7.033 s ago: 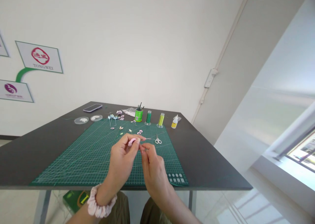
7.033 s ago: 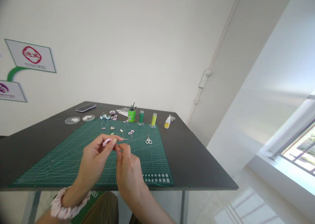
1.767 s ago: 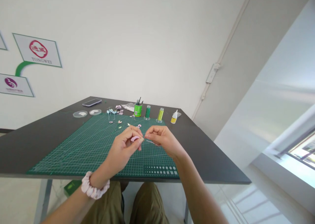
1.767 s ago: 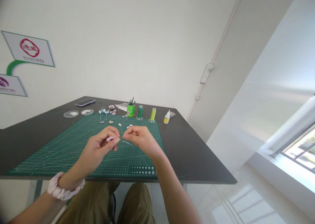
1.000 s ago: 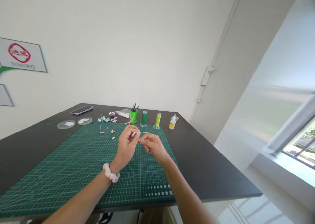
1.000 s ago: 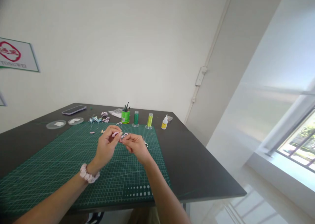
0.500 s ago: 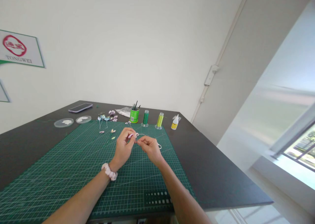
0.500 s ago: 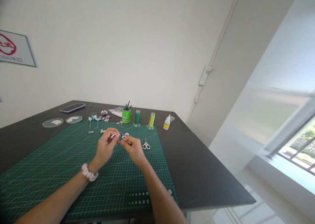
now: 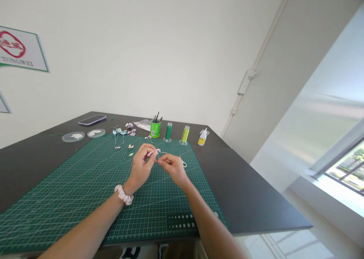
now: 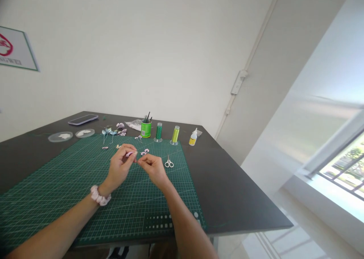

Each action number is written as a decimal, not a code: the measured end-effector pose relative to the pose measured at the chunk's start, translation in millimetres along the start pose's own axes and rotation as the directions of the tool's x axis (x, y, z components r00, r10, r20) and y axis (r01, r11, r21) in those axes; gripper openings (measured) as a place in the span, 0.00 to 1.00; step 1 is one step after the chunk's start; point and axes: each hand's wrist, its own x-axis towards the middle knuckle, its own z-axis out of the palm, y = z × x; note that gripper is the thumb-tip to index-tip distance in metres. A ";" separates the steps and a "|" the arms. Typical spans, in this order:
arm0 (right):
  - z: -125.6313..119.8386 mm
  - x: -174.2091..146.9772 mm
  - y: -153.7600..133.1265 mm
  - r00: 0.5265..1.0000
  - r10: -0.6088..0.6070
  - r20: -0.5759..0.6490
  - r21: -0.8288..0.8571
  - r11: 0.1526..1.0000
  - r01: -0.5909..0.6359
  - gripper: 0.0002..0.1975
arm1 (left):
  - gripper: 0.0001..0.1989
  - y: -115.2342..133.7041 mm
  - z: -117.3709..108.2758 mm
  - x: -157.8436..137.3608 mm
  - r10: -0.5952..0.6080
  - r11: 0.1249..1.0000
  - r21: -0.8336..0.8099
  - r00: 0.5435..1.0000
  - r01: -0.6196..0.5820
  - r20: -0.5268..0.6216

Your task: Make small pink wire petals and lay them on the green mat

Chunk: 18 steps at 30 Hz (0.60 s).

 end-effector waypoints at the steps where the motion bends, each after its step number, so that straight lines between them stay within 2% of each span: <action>1: -0.5 -0.4 0.4 1.000 -0.001 0.000 -0.001 1.000 0.001 0.13 | 0.11 0.1 0.0 -0.1 0.003 1.000 0.000 1.000 -0.003 0.000; 18: 1.7 1.6 4.0 0.998 -0.056 -0.009 -0.096 0.994 0.055 0.14 | 0.12 2.4 -5.8 0.7 0.049 0.998 0.050 0.999 -0.048 -0.017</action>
